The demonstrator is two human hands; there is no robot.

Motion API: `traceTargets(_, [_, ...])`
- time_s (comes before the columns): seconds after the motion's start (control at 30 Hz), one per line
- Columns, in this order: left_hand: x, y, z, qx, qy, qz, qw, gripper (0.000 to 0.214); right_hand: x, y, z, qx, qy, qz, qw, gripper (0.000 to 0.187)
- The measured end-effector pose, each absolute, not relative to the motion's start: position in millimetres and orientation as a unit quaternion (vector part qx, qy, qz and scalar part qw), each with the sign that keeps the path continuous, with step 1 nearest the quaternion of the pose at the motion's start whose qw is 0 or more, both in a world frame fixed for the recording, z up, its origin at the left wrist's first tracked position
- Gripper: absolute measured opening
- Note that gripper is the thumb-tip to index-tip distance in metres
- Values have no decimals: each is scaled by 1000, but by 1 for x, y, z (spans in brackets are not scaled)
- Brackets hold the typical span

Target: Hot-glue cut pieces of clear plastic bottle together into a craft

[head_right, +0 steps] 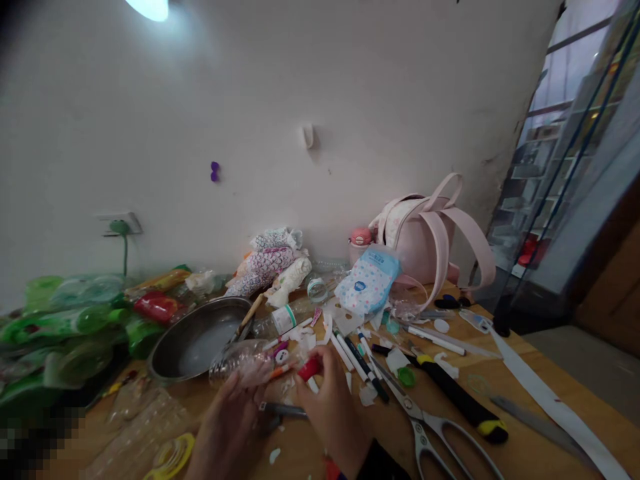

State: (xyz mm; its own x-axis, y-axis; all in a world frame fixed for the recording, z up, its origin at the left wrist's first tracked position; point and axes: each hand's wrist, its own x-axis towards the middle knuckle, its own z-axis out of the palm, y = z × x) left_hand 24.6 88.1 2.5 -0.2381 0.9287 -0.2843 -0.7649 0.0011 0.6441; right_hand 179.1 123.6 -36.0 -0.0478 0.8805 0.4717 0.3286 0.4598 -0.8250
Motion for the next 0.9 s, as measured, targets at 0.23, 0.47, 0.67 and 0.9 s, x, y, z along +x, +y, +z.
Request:
traceTargets(0.23, [20, 88, 0, 156, 353, 693, 609, 16, 208, 132, -38, -522, -720, 228, 397, 31])
traceTargets(0.47, [21, 89, -7, 161, 323, 707, 608, 57, 220, 133, -24, -561, -750, 131, 324, 16])
traceTargets(0.67, [21, 90, -15, 191, 313, 727, 580, 74, 246, 80, -21, -592, -725, 112, 334, 17])
traceTargets(0.9, [25, 85, -6, 213, 343, 730, 551, 56, 242, 88, -35, -583, -708, 145, 372, 8])
